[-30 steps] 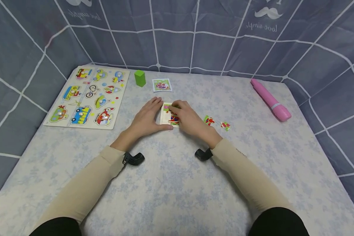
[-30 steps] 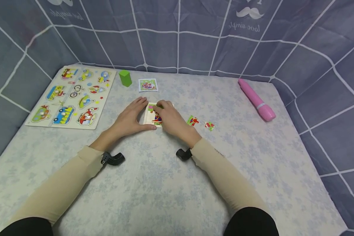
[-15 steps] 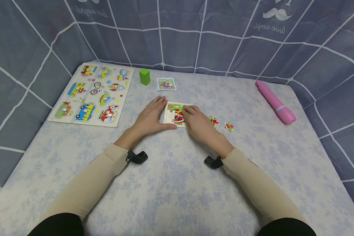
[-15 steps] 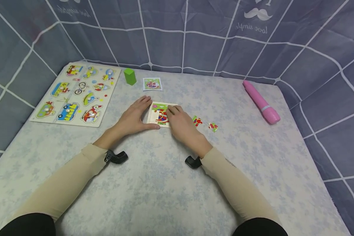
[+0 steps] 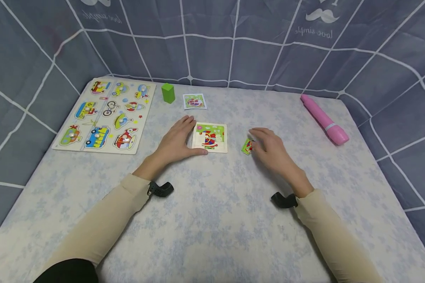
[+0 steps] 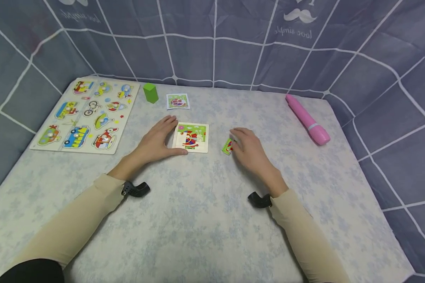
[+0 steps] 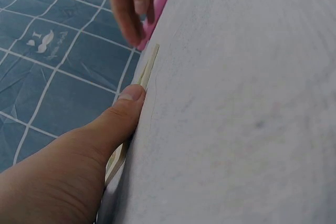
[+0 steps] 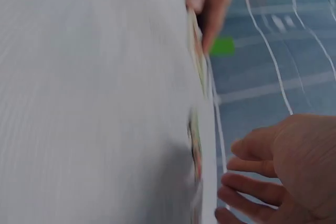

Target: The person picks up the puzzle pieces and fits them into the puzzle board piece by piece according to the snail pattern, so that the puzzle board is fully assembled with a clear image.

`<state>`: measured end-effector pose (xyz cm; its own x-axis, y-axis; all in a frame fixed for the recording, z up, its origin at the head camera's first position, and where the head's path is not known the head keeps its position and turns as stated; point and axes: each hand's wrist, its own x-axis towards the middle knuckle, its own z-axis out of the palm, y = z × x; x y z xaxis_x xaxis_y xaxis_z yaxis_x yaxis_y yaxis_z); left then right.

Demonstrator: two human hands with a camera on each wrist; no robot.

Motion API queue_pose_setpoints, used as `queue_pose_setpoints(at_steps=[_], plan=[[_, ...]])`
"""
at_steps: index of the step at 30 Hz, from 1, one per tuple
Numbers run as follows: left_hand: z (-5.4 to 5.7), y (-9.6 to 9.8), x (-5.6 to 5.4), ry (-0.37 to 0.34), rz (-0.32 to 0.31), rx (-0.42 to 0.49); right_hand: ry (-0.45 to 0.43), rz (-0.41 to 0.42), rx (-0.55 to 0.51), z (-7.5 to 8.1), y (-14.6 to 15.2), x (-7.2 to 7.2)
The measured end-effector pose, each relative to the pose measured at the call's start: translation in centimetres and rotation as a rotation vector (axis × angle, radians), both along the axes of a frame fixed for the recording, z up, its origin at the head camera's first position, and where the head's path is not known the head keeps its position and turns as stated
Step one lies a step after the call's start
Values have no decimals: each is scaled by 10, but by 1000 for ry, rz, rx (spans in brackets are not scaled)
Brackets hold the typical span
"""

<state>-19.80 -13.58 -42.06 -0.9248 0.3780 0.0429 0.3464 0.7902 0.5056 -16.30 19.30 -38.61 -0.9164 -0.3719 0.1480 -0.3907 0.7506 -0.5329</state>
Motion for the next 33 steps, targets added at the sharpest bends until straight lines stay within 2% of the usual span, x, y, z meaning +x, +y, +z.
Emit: queue_pose_setpoints(at_steps=[4,9,15,24,28,33], plan=[[2,0,0,-8,0,-6,-21,-99,-39,2,35,7],[1,0,0,-6,1,4,-45,-180,-15,-1,52,16],[0,1,0,-14,1,8,-1,-194,-37,-10,56,19],[0,-1,1,-10,-1,3,-66,-187,-93,-17,59,19],[0,-1,0,-12,-2,6,-61,-215,-128,-18,63,19],[0,0,-1,-4,-3,4,-88,-242,-225,-11,68,20]])
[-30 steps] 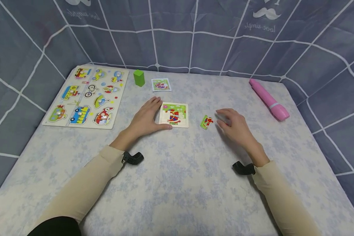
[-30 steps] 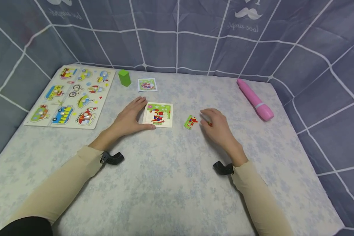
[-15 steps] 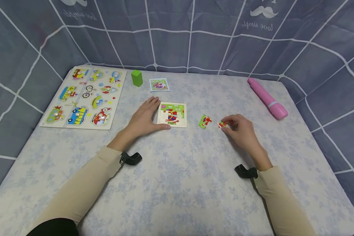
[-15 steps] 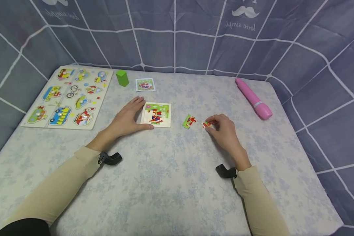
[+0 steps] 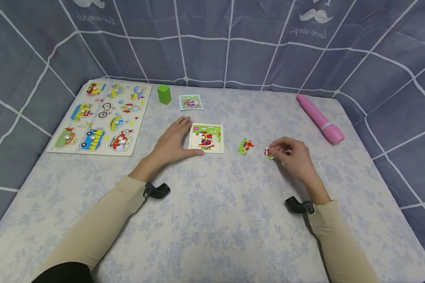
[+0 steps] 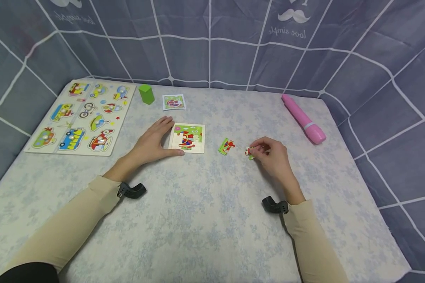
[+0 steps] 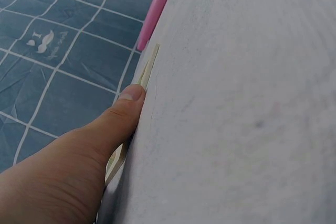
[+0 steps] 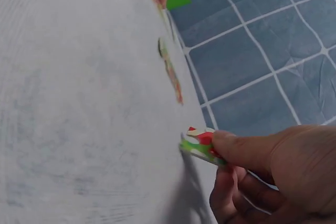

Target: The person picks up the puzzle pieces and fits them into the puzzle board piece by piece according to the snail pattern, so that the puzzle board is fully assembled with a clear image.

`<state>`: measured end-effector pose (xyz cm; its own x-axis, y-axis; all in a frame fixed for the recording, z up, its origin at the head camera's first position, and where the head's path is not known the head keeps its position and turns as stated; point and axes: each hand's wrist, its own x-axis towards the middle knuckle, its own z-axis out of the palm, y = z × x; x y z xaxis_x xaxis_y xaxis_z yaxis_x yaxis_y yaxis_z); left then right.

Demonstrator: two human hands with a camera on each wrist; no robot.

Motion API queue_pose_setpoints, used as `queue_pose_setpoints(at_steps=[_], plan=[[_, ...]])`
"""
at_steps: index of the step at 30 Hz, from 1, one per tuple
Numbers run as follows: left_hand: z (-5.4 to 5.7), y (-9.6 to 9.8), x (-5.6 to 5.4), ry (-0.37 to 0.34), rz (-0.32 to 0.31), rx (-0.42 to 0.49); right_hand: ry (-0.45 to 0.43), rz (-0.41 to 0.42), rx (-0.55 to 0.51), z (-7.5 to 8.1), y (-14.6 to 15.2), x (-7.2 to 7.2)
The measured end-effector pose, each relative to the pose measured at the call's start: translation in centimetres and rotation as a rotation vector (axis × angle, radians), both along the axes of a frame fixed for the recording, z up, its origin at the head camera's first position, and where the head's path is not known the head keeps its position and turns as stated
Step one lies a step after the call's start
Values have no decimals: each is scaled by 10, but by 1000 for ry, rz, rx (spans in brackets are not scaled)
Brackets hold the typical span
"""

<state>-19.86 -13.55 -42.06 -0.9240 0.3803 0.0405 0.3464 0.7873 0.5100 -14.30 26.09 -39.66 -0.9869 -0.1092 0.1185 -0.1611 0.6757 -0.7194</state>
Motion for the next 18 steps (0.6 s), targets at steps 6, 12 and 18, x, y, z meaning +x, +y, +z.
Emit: queue_pose_setpoints(at_steps=[6,12,18], plan=[[1,2,0,-2,-8,-4,-62,64,-186,8,-8,-1],[2,1,0,-1,0,1,-84,106,-244,10,-37,-11],[3,-1,2,-9,-10,12,-56,100,-255,9,-85,-20]])
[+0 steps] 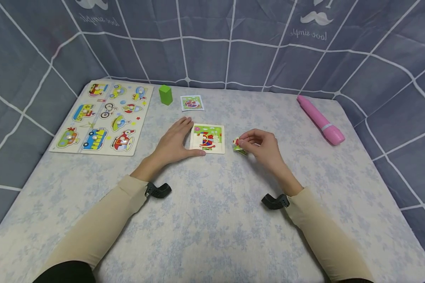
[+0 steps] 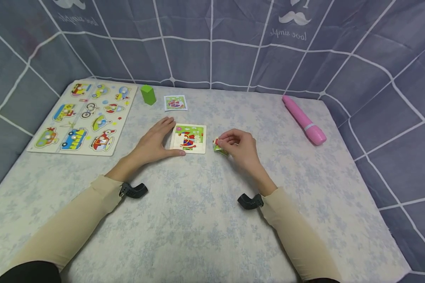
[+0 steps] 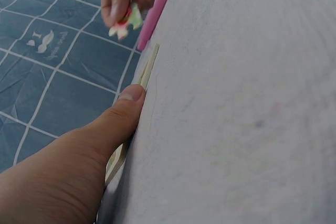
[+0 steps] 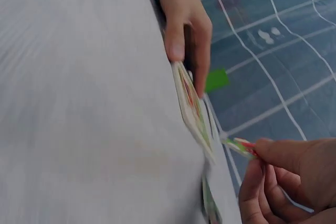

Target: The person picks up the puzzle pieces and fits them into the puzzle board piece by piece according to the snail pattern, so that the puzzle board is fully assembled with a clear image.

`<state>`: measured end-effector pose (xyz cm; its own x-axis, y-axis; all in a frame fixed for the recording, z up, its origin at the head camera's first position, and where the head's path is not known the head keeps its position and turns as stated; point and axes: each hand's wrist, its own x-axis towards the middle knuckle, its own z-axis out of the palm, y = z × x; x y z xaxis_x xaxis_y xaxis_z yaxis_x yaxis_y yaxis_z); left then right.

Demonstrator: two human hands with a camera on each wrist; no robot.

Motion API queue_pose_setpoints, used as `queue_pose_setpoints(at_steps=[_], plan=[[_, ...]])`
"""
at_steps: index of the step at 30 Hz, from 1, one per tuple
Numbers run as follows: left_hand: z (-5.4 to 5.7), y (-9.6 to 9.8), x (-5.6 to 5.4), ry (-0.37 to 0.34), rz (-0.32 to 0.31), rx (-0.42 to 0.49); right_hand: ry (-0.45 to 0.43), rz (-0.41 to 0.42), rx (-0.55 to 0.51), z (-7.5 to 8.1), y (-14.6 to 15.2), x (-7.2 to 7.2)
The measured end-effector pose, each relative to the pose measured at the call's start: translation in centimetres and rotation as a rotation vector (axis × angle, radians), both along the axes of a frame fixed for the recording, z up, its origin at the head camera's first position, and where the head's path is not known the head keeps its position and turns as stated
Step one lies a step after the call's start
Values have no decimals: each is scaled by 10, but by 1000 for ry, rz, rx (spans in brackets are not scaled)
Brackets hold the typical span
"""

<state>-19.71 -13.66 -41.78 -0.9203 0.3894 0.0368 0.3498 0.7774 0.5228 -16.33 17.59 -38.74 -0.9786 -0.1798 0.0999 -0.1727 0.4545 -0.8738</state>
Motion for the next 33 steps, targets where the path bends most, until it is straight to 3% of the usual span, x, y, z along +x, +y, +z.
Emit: queue_pose_setpoints(at_steps=[6,10,15,21,27,33], plan=[[-3,0,1,2,14,-1,-9,6,-28,-7,-43,-7],[-4,1,1,7,5,-2,67,-16,63,-16,-56,-7],[-3,1,1,13,6,-3,202,-26,180,-25,-61,-5],[-3,0,1,10,14,-3,321,11,191,-31,-63,-7],[-3,0,1,5,17,-4,365,122,219,-35,-62,-7],[-3,-1,0,15,7,-5,381,109,218,-36,-61,-6]])
